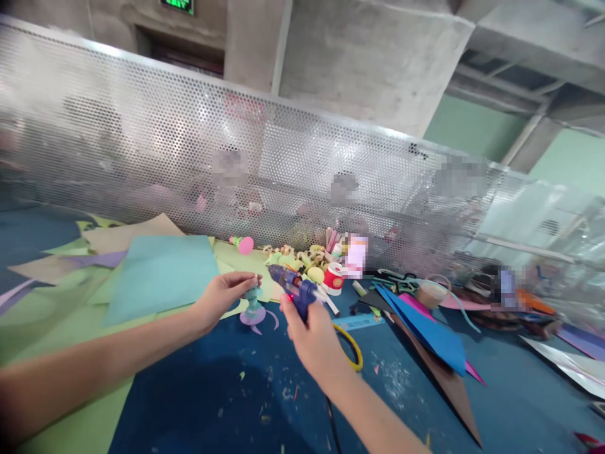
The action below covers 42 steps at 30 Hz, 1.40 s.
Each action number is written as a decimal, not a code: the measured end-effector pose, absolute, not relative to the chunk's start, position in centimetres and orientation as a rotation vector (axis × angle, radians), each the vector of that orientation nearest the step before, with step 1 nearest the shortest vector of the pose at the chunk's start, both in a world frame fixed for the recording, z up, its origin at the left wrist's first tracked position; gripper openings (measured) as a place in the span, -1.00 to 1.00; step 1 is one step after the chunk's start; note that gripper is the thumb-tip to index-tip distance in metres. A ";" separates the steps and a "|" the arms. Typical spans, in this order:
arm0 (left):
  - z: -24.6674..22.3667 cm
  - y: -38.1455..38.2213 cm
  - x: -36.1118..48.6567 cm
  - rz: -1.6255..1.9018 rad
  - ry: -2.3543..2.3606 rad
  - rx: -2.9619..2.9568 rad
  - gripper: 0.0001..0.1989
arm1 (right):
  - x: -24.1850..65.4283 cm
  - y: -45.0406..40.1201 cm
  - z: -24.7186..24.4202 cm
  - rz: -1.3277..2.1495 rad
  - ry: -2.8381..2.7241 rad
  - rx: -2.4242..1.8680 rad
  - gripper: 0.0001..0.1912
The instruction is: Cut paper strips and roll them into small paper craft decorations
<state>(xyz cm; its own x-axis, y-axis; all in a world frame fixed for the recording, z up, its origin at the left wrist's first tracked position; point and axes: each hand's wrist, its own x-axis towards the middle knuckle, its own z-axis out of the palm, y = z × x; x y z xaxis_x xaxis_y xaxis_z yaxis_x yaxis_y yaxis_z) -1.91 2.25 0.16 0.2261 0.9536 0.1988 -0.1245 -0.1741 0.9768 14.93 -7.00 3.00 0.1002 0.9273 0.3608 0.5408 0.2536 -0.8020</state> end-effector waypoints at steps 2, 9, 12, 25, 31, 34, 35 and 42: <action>0.1 2.6 -2.2 1.230 0.881 1.360 -0.65 | 14.2 -6.5 1.3 0.574 -1.516 -1.372 -0.58; -0.3 2.9 -2.2 1.237 0.872 1.390 -0.67 | 14.2 -6.7 -1.0 0.591 -1.578 -1.373 -0.58; -0.5 2.8 -2.1 1.229 0.855 1.415 -0.69 | 14.4 -6.8 -0.7 0.591 -1.571 -1.394 -0.57; -0.3 2.7 -2.2 1.200 0.898 1.457 -0.66 | 14.6 -7.0 0.1 0.524 -1.636 -1.536 -0.55; -0.4 2.8 -2.2 1.187 0.914 1.461 -0.63 | 14.4 -7.1 0.6 0.518 -1.655 -1.561 -0.52; -0.3 2.8 -2.2 1.192 0.917 1.463 -0.64 | 14.5 -7.1 0.7 0.532 -1.665 -1.570 -0.51; -0.3 2.8 -2.2 1.192 0.915 1.465 -0.65 | 14.5 -7.1 0.6 0.539 -1.668 -1.571 -0.51; -0.1 2.6 -2.2 1.200 0.902 1.478 -0.67 | 14.5 -7.2 0.6 0.541 -1.673 -1.589 -0.49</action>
